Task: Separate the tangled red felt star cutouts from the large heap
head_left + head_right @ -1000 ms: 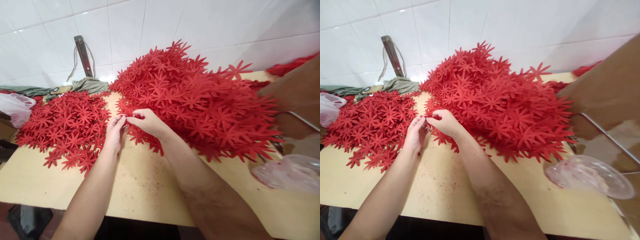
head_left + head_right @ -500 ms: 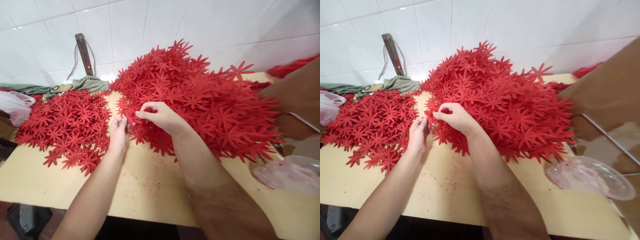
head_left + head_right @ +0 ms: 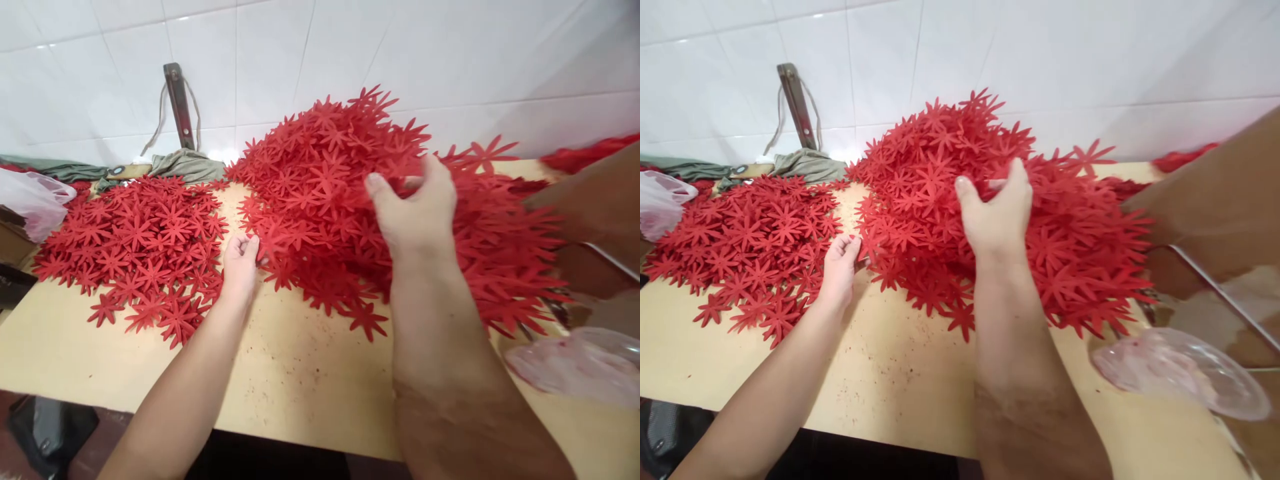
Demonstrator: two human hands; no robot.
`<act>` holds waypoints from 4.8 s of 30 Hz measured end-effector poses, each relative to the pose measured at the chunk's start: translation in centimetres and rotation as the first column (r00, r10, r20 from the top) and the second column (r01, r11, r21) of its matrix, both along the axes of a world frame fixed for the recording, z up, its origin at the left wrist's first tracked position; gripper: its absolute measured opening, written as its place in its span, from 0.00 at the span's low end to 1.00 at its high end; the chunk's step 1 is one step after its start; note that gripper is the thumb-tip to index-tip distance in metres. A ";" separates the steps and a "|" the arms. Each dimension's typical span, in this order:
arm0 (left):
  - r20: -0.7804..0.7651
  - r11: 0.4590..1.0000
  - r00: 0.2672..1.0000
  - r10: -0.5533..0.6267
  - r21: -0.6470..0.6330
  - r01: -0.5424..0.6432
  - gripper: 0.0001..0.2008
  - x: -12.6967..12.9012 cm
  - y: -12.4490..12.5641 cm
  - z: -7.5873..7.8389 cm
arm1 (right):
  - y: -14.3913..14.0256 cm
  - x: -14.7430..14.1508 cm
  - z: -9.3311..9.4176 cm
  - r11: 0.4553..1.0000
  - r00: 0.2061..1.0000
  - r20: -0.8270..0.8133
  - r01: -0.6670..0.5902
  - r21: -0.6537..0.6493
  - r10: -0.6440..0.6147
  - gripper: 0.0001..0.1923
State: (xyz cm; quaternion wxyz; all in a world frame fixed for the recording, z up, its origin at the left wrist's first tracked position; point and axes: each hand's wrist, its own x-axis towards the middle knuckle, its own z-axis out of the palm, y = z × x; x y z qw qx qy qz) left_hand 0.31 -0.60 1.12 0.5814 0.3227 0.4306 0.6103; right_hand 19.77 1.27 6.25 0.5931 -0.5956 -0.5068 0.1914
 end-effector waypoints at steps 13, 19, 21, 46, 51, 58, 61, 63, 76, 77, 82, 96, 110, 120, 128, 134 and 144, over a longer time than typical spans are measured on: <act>-0.033 0.988 0.999 -0.042 0.150 0.047 0.12 -0.6 0.7 -0.8 | -0.7 -8.2 -1.4 0.896 0.800 0.411 -0.346 -0.277 0.436 0.06; 0.027 0.993 0.999 -0.046 0.115 0.042 0.12 -0.4 0.4 -0.3 | -0.6 -8.8 -1.9 0.922 0.805 0.453 -0.305 -0.239 0.384 0.17; 0.028 0.992 0.997 -0.076 0.105 0.073 0.12 -0.4 0.3 -0.2 | -0.6 -9.0 -2.1 0.926 0.811 0.450 -0.299 -0.229 0.373 0.18; 0.271 0.987 0.949 0.158 -0.055 -0.149 0.06 -1.9 1.1 0.4 | -0.9 -7.7 -1.5 0.784 0.818 -0.097 -0.572 -0.240 0.567 0.08; 0.060 0.994 0.993 0.105 0.017 -0.106 0.08 -1.7 1.1 0.3 | -0.7 -6.9 -1.0 0.857 0.867 -0.194 -0.490 -0.158 0.460 0.13; -0.167 0.992 0.986 -0.004 0.126 0.026 0.11 -0.3 0.4 -0.2 | -0.8 -7.2 -0.7 0.860 0.869 -0.129 -0.492 -0.136 0.477 0.17; -0.219 0.985 0.975 -0.030 0.160 0.066 0.12 -0.4 0.4 -0.4 | -0.5 -7.4 -1.0 0.879 0.880 -0.187 -0.462 -0.118 0.437 0.18; -0.245 0.981 0.968 -0.043 0.171 0.087 0.14 -0.4 0.5 -0.4 | -0.5 -7.6 -1.1 0.880 0.876 -0.238 -0.456 -0.130 0.419 0.18; -0.309 0.984 0.945 -0.106 0.104 0.144 0.07 0.6 0.7 -1.8 | -0.7 -7.0 -0.7 0.853 0.843 -0.249 -0.512 -0.097 0.478 0.14; -0.314 0.987 0.944 -0.101 0.085 0.134 0.08 0.5 0.6 -1.5 | -0.7 -6.8 -0.6 0.847 0.842 -0.235 -0.520 -0.110 0.486 0.13; -0.307 0.993 0.945 -0.115 0.003 0.122 0.08 0.1 0.7 -0.7 | -1.5 -6.6 -0.1 0.755 0.794 -0.123 -0.606 -0.249 0.596 0.07; -0.241 0.997 0.970 -0.020 0.066 0.037 0.04 0.2 0.7 -1.0 | 0.3 -4.9 -1.1 0.979 0.939 0.281 -0.184 -0.087 0.201 0.05; -0.191 0.976 0.982 0.011 0.214 0.031 0.08 0.0 0.2 -0.6 | -0.3 -5.3 -0.6 0.993 0.923 0.367 -0.100 -0.058 0.115 0.09; 0.021 0.989 0.995 -0.099 0.111 0.096 0.13 -0.4 0.1 0.2 | -0.7 -9.1 -2.4 0.932 0.893 0.266 -0.340 -0.129 0.363 0.20; 0.119 0.997 0.993 -0.010 0.072 0.002 0.03 -1.0 0.3 0.5 | -0.8 -8.8 -2.1 0.780 0.792 0.086 -0.567 -0.264 0.605 0.07; 0.196 0.997 0.981 -0.012 0.081 -0.004 0.03 -0.5 0.1 0.7 | -0.7 -8.9 -2.5 0.823 0.816 0.139 -0.531 -0.203 0.561 0.09; 0.115 0.989 0.988 0.099 -0.120 -0.085 0.03 -0.9 0.9 -0.5 | -0.5 -6.4 -1.1 0.883 0.874 -0.238 -0.457 -0.102 0.425 0.06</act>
